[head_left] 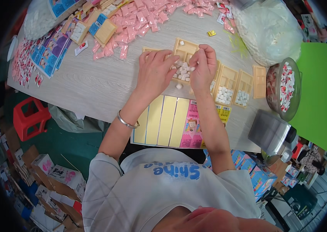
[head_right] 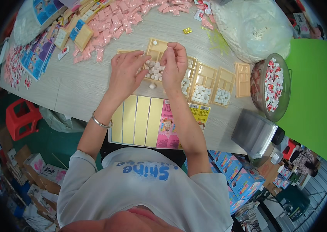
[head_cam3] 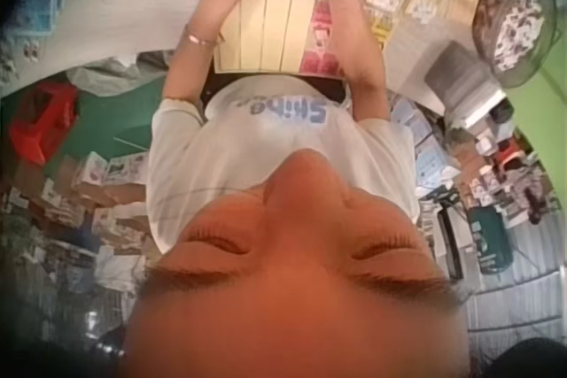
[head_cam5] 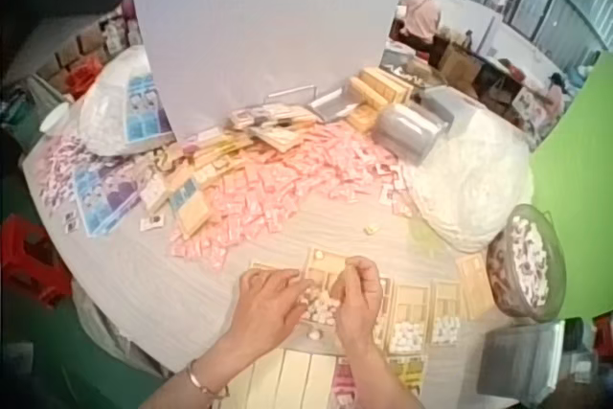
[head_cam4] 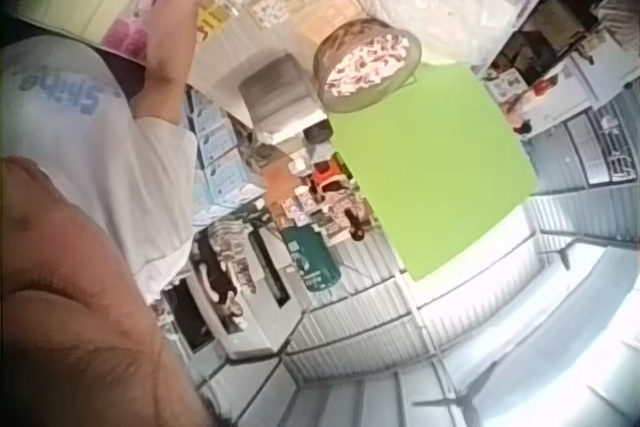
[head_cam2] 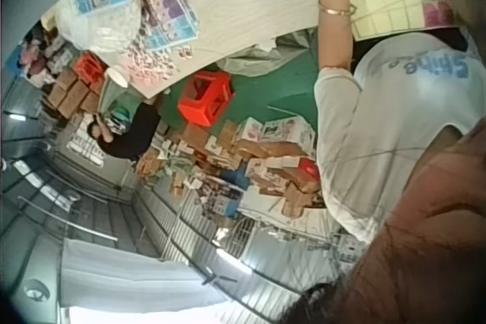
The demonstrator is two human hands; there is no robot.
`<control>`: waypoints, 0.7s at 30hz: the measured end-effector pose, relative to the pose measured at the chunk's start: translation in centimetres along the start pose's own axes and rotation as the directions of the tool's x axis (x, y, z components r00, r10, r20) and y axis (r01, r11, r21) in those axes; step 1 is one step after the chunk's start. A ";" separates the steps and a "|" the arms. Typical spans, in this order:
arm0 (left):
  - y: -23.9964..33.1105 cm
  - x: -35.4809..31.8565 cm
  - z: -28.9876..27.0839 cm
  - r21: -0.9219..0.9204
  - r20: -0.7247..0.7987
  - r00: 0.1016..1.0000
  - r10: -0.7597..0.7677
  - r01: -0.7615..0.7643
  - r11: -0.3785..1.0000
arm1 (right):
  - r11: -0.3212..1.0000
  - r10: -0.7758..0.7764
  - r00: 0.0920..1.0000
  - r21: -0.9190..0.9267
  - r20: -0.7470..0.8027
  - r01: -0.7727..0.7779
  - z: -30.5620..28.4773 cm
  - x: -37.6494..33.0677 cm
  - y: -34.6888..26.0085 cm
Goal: Packaging small white toy components into plastic divided trays and then sliding the trays into colorful cardboard sleeves.
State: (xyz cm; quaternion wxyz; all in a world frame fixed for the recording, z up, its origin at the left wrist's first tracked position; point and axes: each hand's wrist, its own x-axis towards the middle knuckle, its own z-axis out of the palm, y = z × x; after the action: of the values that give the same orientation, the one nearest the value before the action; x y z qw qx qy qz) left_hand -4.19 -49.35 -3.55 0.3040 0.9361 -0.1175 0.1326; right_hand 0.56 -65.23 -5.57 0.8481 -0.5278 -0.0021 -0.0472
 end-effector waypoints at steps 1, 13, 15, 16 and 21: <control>-0.1 -0.2 0.0 0.003 -0.003 1.000 0.003 -0.003 1.000 | 0.998 0.022 1.000 0.056 0.007 -0.023 0.0 -0.1 -0.3; 1.3 -3.1 0.1 0.157 0.257 0.964 0.075 -0.118 0.980 | 0.243 -0.019 0.874 -0.845 0.486 0.476 -2.8 -3.5 -4.5; 1.3 -3.6 0.3 0.155 0.294 0.955 0.040 -0.089 0.984 | 0.246 -0.049 0.873 -0.842 0.484 0.481 -2.9 -3.6 -3.6; 1.4 -3.5 0.1 0.157 0.296 0.954 0.040 -0.090 0.984 | 0.249 -0.075 0.872 -0.838 0.484 0.486 -2.7 -3.6 -3.5; 1.7 -3.5 -0.8 0.164 0.284 0.958 0.043 -0.093 0.982 | 0.640 0.065 0.988 -0.766 0.139 0.065 -3.4 -3.7 -4.9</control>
State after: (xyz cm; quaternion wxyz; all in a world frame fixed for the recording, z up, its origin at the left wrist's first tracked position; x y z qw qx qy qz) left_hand -8.16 -49.77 -3.15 0.1958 0.9639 -0.1794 0.0194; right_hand -3.67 -70.13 -2.92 0.5409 -0.8398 -0.0470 -0.0030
